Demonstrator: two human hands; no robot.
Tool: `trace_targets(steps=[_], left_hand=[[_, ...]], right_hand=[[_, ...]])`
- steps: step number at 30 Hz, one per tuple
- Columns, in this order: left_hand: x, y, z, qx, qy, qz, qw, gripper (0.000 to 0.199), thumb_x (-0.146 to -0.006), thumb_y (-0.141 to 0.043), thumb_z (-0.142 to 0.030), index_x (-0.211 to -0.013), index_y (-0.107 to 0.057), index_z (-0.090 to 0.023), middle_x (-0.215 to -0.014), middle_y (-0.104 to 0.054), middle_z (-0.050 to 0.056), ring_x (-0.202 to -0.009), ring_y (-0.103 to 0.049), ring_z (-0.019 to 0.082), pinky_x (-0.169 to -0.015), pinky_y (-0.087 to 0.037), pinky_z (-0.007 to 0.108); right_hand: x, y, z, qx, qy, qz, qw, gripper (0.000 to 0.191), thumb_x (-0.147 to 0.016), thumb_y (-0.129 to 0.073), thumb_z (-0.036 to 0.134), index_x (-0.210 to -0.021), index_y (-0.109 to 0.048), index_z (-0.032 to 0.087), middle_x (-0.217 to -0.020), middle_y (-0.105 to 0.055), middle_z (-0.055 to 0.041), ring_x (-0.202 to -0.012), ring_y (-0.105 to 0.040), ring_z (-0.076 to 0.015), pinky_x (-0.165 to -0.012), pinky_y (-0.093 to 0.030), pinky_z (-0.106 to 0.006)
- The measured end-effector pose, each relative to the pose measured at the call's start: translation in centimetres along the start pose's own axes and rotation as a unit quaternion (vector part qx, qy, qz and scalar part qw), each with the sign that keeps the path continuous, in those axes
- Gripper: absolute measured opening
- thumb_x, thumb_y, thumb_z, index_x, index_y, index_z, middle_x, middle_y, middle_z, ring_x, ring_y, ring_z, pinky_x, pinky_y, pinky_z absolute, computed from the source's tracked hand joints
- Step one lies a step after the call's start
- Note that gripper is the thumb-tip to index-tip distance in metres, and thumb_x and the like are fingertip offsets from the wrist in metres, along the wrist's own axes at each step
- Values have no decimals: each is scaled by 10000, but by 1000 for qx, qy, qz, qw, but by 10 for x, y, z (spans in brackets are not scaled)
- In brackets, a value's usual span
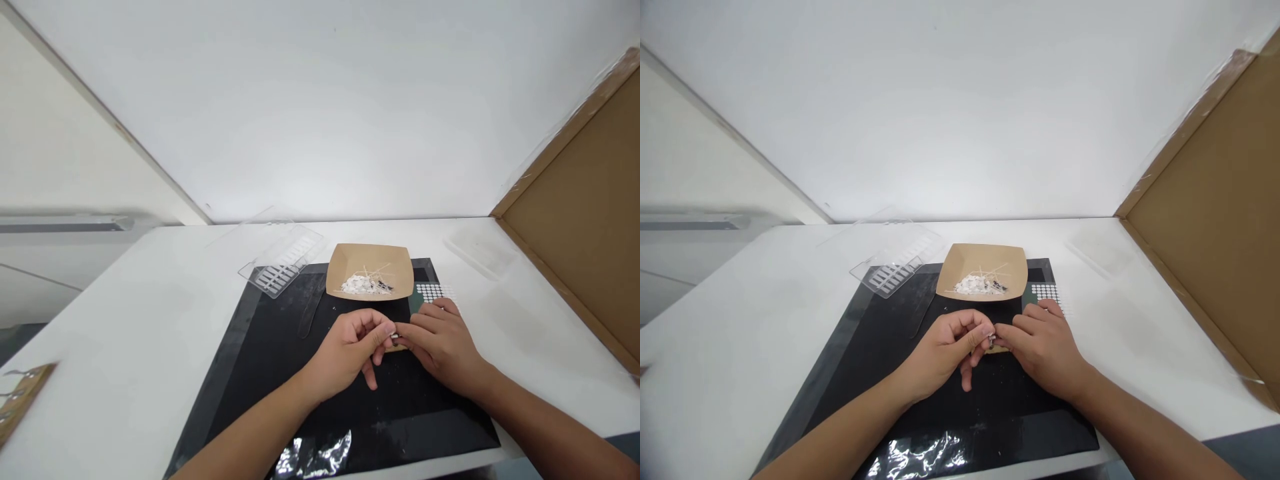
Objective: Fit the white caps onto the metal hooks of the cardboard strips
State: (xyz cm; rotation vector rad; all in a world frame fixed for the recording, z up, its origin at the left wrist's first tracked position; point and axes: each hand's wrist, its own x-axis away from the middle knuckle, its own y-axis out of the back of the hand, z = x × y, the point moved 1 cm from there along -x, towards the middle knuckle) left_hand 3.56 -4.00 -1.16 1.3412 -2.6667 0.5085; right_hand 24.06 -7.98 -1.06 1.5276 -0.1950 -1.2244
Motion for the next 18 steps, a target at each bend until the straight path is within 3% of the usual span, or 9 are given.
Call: trace_targets(steps=[5, 9, 12, 14, 18], left_hand=[[0, 1, -3, -7, -15, -36, 999, 500, -886, -773, -633, -850, -661, -147, -591, -565, -42, -453, -515, 80, -359, -543, 188], [0, 12, -7, -120, -100, -118, 981, 409, -955, -717, -562, -927, -712, -153, -634, -632, -20, -438, -576, 91, -376, -544, 183], [-1, 27, -12, -244, -208, -211, 923, 294, -997, -690, -459, -973, -770, -177, -834, -720, 30, -563, -662, 109, -414, -564, 179], [-3, 38, -16, -339, -280, -262, 859, 219, -1006, -693, -385, -993, -804, -196, -911, -749, 38, -606, -677, 103, -442, -559, 166], [-10, 55, -19, -423, -353, -322, 770, 149, -1017, -697, -278, -1026, -833, -216, -931, -796, 28, -693, -729, 124, -694, -662, 253]], right_hand=[[-1, 1, 1, -8, 2, 4, 1000, 170, -1094, -596, 215, -1080, -764, 238, -669, -613, 24, -707, -473, -172, -778, -283, -360], [-2, 2, 3, -26, -8, 7, 1000, 168, -1097, -604, 250, -1153, -763, 248, -694, -643, 25, -726, -494, -175, -797, -294, -361], [-2, 3, 4, -40, -16, 1, 999, 162, -1092, -611, 240, -1142, -766, 246, -723, -677, 20, -739, -518, -174, -810, -301, -360], [-2, 3, 5, -48, -18, 1, 999, 157, -1089, -616, 236, -1127, -768, 245, -724, -685, 20, -734, -528, -171, -809, -301, -360], [-2, 0, 7, -49, -16, 7, 999, 158, -1090, -612, 239, -1112, -768, 247, -709, -681, 20, -723, -535, -170, -807, -297, -360]])
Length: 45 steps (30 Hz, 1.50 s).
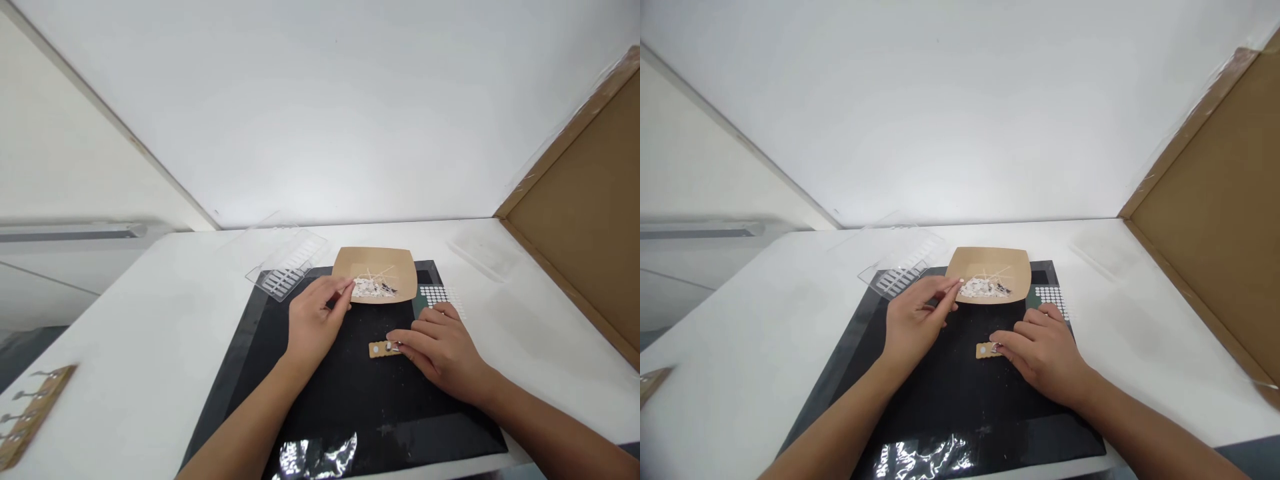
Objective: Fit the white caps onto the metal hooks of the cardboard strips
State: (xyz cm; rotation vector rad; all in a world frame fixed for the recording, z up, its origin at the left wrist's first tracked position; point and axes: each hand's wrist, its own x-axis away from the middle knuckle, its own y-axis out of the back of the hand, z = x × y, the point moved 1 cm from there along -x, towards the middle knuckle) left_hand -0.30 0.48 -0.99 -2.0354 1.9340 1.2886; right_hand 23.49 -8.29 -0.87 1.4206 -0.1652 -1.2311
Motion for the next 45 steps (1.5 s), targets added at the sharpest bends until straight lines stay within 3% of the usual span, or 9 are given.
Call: trace_targets(steps=[4, 6, 9, 13, 17, 22, 30, 39, 45], left_hand=[[-2, -1, 6, -28, -88, -17, 996, 158, -1013, -689, -194, -1053, -839, -218, -1072, -827, 53, -952, -789, 181, -915, -657, 330], [-2, 0, 3, -29, -85, -13, 996, 144, -1006, -698, -179, -1004, -836, -220, -1023, -827, 40, -917, -782, 164, -856, -647, 294], [-3, 4, -5, -23, -66, -8, 998, 127, -996, -707, -184, -908, -797, -205, -921, -804, 24, -754, -727, 119, -625, -567, 211], [-2, 8, -17, 43, -58, 74, 995, 66, -957, -747, -237, -974, -726, -178, -944, -749, 48, -642, -649, 90, -462, -436, 175], [5, 4, -30, 144, -98, 178, 968, 315, -855, -875, -310, -1106, -738, -176, -944, -707, 71, -710, -664, 130, -448, -444, 168], [16, -3, -37, 184, -120, 227, 949, 422, -807, -926, -330, -1165, -757, -182, -966, -689, 84, -749, -668, 148, -471, -487, 178], [20, -6, -37, 170, -125, 213, 954, 193, -914, -823, -292, -1069, -771, -190, -950, -714, 81, -761, -689, 155, -679, -635, 271], [22, -9, -37, 181, -123, 194, 956, 124, -904, -830, -238, -1003, -781, -181, -902, -731, 71, -662, -660, 116, -565, -575, 204], [24, -10, -36, 195, -103, 224, 949, 45, -936, -769, -208, -961, -796, -182, -877, -732, 71, -651, -670, 113, -523, -549, 181]], right_hand=[[1, -2, -1, -2, -2, 1, 1000, 148, -1084, -620, 237, -1106, -765, 245, -724, -698, 20, -728, -548, -168, -811, -300, -359], [1, -1, -1, -6, -7, 5, 1000, 149, -1087, -617, 243, -1117, -763, 245, -738, -709, 20, -732, -552, -167, -812, -299, -361], [1, -1, -2, -14, -12, 8, 1000, 156, -1097, -606, 251, -1118, -760, 244, -745, -716, 21, -737, -558, -168, -810, -297, -366], [2, -1, -2, -36, -23, 2, 999, 148, -1090, -623, 244, -1131, -765, 246, -772, -735, 19, -752, -573, -170, -803, -302, -368], [3, -2, -2, -58, -45, -27, 997, 147, -1076, -646, 237, -1146, -774, 255, -770, -734, 25, -733, -557, -160, -790, -313, -363], [3, -2, -2, -63, -51, -47, 996, 138, -1073, -646, 231, -1116, -774, 259, -693, -663, 42, -704, -492, -163, -789, -310, -359], [4, -5, 0, -50, -44, -60, 996, 113, -1061, -670, 251, -1036, -779, 240, -670, -650, 38, -701, -469, -164, -782, -310, -358], [3, -5, 1, -36, -51, -80, 995, 91, -1041, -703, 243, -1002, -785, 248, -638, -649, 42, -694, -487, -162, -770, -312, -363], [4, -5, -1, -51, -57, -76, 994, 68, -1031, -720, 252, -1014, -786, 259, -654, -676, 49, -682, -502, -160, -772, -316, -364]])
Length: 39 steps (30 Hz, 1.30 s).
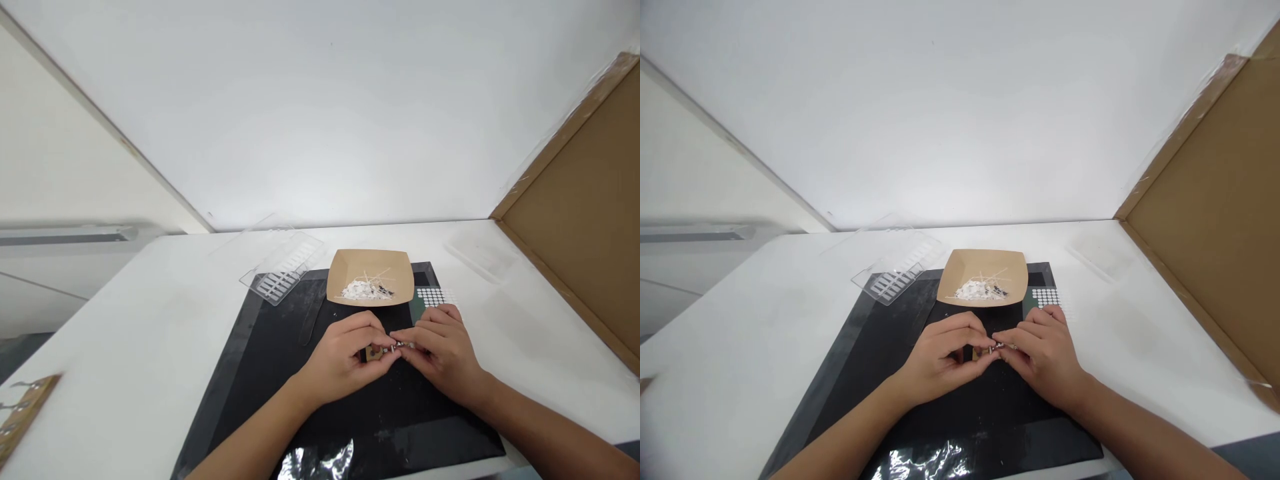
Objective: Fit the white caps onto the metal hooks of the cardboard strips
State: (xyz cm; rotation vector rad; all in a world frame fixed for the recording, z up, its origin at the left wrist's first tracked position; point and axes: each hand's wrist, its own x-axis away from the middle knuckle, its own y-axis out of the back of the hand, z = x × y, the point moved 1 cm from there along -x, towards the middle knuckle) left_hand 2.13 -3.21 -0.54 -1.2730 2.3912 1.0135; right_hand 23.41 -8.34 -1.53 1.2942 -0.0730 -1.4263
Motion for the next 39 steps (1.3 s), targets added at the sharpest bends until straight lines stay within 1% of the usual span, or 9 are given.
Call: trace_targets(steps=[6, 12, 16, 19, 22, 26, 31, 34, 39], left_hand=[[0, 1, 1, 10, 4, 11, 1000, 93, -934, -767, -199, -1015, -808, -179, -877, -722, 70, -621, -651, 98, -513, -544, 170], [-2, 1, -1, 24, 12, 24, 999, 83, -940, -742, -218, -960, -816, -186, -834, -723, 69, -619, -649, 112, -524, -557, 186], [0, 2, -1, 28, 16, 42, 999, 87, -942, -725, -213, -957, -806, -183, -844, -715, 67, -633, -652, 113, -527, -548, 184], [0, 8, 0, 24, 13, 71, 997, 73, -933, -731, -193, -955, -800, -183, -854, -703, 58, -645, -648, 107, -543, -535, 179], [-3, 16, 2, 11, 10, 97, 995, 66, -930, -731, -185, -952, -793, -178, -871, -690, 53, -631, -633, 95, -555, -520, 182], [-6, 25, 7, -27, 12, 134, 991, 77, -919, -702, -152, -933, -775, -172, -877, -690, 46, -617, -609, 90, -561, -496, 188], [-4, 26, 16, -79, 21, 182, 980, 66, -893, -701, -130, -895, -752, -173, -843, -672, 20, -602, -580, 86, -546, -442, 190], [-2, 25, 21, -94, 26, 195, 976, 60, -887, -704, -133, -894, -746, -175, -846, -668, 15, -606, -577, 88, -553, -436, 194], [-1, 25, 22, -92, 31, 206, 974, 29, -894, -728, -146, -895, -741, -172, -858, -674, 4, -609, -574, 80, -560, -432, 192]], right_hand=[[0, 0, -1, -6, 9, 22, 1000, 80, -1042, -716, 282, -1012, -789, 274, -643, -665, 53, -676, -477, -159, -779, -298, -363], [-1, -1, 0, -9, 18, 32, 999, 102, -1047, -710, 295, -979, -778, 260, -653, -681, 50, -684, -495, -155, -775, -298, -364], [-1, -2, 0, 5, 23, 64, 998, 127, -1034, -727, 347, -964, -767, 249, -651, -664, 44, -709, -506, -162, -778, -295, -370], [-1, -1, 0, 9, 20, 94, 995, 172, -1003, -767, 416, -1016, -760, 244, -701, -663, 33, -747, -516, -174, -789, -298, -377], [-1, 2, -1, 14, 12, 106, 994, 235, -958, -813, 453, -1067, -756, 253, -817, -678, 8, -827, -547, -196, -822, -313, -383], [-2, 6, -2, 13, 9, 96, 995, 260, -923, -844, 419, -1101, -746, 255, -924, -665, -12, -884, -563, -208, -841, -332, -385], [0, 8, -5, 26, -1, 137, 990, 332, -884, -879, 360, -1151, -720, 245, -1025, -664, -44, -958, -569, -239, -879, -349, -407], [1, 7, -6, 25, -7, 153, 988, 296, -884, -872, 316, -1131, -721, 254, -1030, -655, -43, -964, -571, -240, -880, -351, -409], [0, 8, -5, 24, -13, 157, 987, 234, -921, -815, 279, -1136, -723, 259, -1053, -658, -48, -994, -582, -247, -884, -355, -411]])
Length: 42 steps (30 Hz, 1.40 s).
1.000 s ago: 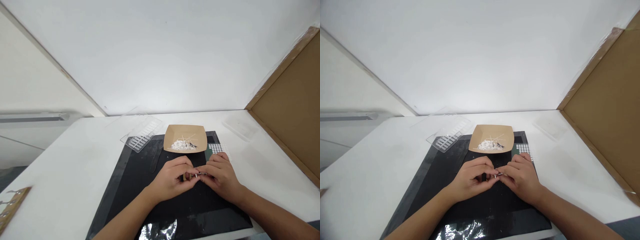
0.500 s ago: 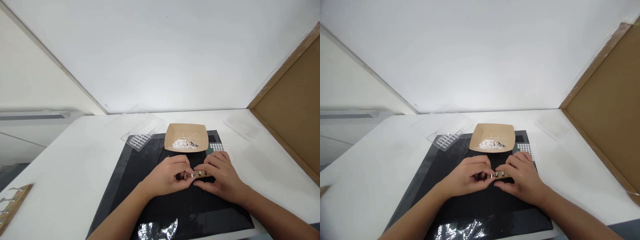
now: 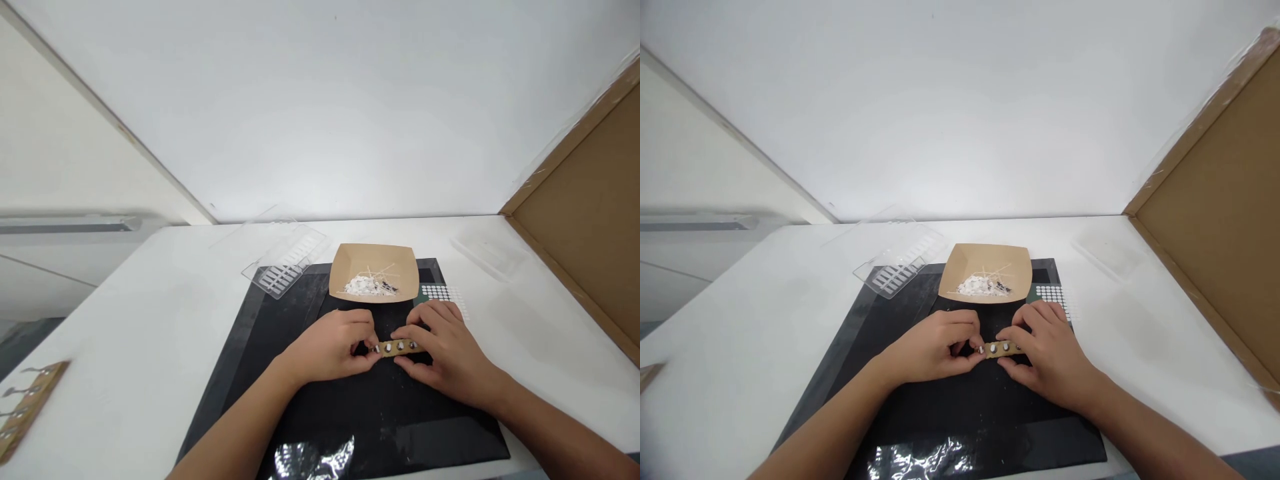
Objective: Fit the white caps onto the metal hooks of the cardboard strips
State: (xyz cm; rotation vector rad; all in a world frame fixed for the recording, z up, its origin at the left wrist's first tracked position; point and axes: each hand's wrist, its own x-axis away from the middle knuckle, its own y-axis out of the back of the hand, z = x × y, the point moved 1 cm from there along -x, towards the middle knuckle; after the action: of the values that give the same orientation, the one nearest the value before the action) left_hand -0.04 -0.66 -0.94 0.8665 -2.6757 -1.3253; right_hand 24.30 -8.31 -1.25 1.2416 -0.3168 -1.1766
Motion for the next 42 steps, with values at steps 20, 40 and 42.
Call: trace_targets(steps=[20, 40, 42], left_hand=[[-2, 1, -1, 41, 35, 29, 998, 124, -821, -698, -48, -868, -728, -159, -816, -624, -11, -659, -571, 89, -587, -424, 184], [-3, 2, -2, 28, 61, 53, 996, 111, -849, -720, -116, -932, -764, -175, -906, -654, -2, -653, -598, 83, -597, -462, 196], [-2, 1, -2, 24, 63, 54, 996, 114, -846, -720, -117, -932, -764, -177, -908, -653, -3, -645, -596, 81, -593, -459, 197]], right_hand=[[0, -9, 0, -8, -12, 48, 999, 163, -962, -807, 247, -1112, -748, 272, -1006, -655, -28, -960, -573, -228, -853, -356, -395], [-4, -25, 7, -17, -23, -66, 997, 122, -933, -849, 287, -887, -744, 243, -962, -694, -23, -968, -577, -232, -861, -357, -410], [-4, -24, 10, -24, -16, -79, 996, 104, -941, -830, 252, -882, -745, 245, -961, -700, -25, -983, -570, -238, -871, -375, -414]])
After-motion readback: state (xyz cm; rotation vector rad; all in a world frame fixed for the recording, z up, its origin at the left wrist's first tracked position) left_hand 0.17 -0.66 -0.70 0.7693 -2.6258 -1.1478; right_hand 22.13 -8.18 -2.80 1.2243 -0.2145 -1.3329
